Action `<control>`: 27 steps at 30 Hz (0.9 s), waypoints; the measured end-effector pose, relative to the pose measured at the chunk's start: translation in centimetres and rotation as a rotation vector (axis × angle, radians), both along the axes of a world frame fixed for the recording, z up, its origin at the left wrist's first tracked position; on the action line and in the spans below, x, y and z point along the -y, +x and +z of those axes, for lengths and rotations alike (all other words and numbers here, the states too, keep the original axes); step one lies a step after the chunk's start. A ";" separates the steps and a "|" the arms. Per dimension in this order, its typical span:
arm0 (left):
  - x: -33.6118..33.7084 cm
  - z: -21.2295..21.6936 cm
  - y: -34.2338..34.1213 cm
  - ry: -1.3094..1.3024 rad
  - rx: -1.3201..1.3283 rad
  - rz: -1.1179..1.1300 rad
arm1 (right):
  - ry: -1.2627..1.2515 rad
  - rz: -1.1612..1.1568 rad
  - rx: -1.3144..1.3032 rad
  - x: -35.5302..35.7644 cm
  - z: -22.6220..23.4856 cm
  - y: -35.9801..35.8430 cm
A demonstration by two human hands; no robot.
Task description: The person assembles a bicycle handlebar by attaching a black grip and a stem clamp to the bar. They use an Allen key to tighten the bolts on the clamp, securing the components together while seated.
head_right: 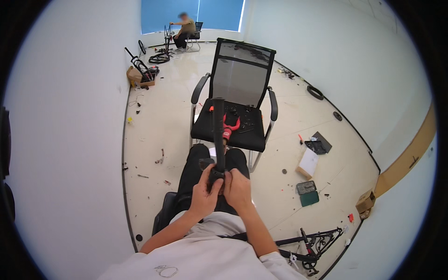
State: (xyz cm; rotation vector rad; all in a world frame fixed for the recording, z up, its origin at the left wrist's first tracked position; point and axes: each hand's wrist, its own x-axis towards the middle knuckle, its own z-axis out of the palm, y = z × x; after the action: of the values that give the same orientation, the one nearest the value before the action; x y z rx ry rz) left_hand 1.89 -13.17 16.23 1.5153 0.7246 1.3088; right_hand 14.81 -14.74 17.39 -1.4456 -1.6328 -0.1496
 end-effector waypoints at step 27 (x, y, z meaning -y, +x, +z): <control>-0.3 -0.8 -0.3 -0.144 0.253 -0.131 | 0.126 0.135 0.102 1.1 1.3 0.2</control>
State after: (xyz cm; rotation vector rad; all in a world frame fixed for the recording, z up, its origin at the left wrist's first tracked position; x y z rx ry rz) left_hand 1.59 -12.84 15.45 1.2346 0.5360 1.2919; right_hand 15.00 -15.84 18.74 -1.2462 -1.7657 -0.2487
